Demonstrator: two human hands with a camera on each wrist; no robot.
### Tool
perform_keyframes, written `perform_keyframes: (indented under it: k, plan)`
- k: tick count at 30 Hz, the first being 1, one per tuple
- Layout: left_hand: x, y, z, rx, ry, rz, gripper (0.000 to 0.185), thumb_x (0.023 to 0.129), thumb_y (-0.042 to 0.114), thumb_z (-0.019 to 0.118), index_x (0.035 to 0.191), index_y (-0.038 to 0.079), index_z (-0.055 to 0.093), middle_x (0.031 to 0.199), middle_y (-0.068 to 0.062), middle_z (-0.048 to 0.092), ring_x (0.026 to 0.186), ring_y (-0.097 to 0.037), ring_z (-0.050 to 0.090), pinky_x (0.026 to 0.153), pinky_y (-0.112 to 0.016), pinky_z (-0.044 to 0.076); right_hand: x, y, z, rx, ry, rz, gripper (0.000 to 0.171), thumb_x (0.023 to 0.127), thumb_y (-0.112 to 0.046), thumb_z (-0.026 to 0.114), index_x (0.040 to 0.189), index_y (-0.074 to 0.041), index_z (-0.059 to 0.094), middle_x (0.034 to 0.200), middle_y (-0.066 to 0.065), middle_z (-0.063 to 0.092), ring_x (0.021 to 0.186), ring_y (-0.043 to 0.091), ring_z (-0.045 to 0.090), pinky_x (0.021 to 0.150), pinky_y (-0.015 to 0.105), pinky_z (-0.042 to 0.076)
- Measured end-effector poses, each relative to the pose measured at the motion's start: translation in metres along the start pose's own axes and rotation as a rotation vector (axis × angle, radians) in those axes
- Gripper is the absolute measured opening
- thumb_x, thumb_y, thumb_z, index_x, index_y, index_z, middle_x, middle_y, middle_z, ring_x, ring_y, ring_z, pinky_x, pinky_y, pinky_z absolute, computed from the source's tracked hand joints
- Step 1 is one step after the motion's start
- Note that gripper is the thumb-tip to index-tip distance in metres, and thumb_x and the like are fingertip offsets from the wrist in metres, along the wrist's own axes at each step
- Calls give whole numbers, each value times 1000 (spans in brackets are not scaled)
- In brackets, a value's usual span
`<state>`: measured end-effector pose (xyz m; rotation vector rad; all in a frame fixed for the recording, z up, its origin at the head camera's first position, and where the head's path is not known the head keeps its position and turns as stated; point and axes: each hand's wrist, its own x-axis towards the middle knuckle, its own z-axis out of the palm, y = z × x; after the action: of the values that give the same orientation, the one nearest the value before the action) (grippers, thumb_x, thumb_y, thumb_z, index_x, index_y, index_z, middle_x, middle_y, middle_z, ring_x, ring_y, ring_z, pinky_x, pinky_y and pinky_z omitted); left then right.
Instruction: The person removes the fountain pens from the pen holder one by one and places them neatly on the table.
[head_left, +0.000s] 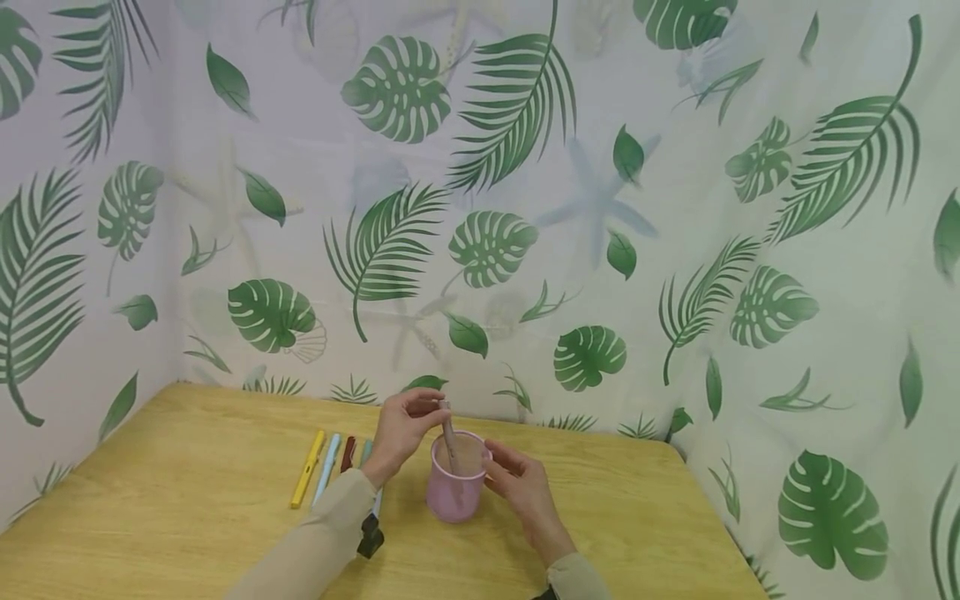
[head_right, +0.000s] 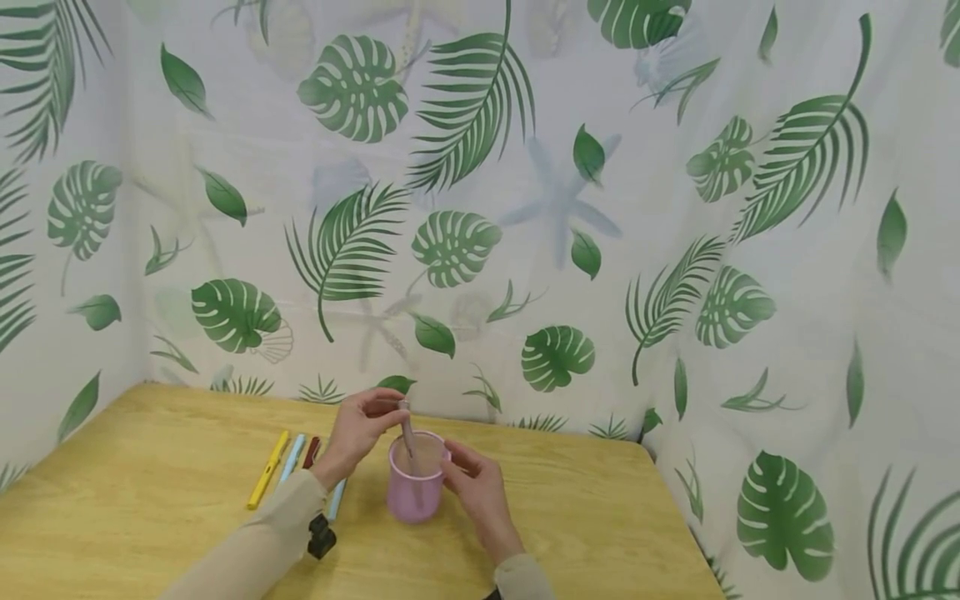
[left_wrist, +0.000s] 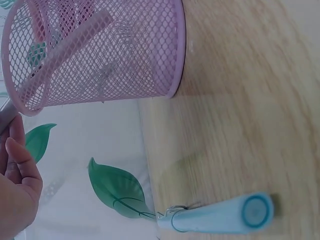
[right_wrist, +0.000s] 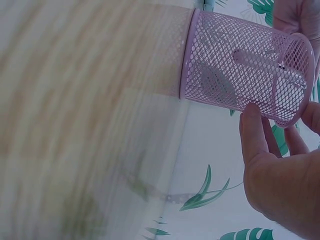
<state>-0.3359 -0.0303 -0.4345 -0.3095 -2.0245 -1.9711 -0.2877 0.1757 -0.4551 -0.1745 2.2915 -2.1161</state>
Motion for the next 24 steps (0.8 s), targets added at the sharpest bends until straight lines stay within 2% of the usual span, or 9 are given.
perform_keyframes:
  k: [8, 14, 21, 24]
  plan:
    - [2, 7, -5, -19, 20, 17, 22, 82, 4, 78, 103, 1, 72, 96, -18, 74, 87, -22, 72, 79, -32, 58, 2, 3, 1, 11, 3, -8, 44, 96, -13, 63, 135, 4, 54, 131, 28, 57, 115, 27, 63, 94, 37, 54]
    - [6, 10, -12, -43, 33, 37, 22, 84, 8, 77, 105, 4, 72, 96, -15, 75, 84, -14, 70, 78, -28, 56, 0, 3, 1, 8, -1, -9, 45, 96, -14, 63, 136, 4, 54, 132, 28, 57, 112, 22, 63, 95, 39, 53]
    - [11, 18, -15, -182, 35, 45, 25, 86, -2, 71, 111, -3, 67, 101, -26, 70, 77, -11, 70, 74, -35, 60, -1, 2, 0, 11, 9, -1, 43, 96, -14, 63, 136, 3, 55, 133, 28, 56, 115, 26, 63, 95, 39, 53]
    - [13, 20, -18, -236, 40, 48, 25, 87, -4, 69, 112, -4, 65, 100, -27, 69, 74, -11, 70, 73, -35, 61, 0, 1, 0, 15, 10, -3, 43, 96, -13, 63, 136, 2, 55, 134, 28, 55, 118, 30, 61, 95, 38, 53]
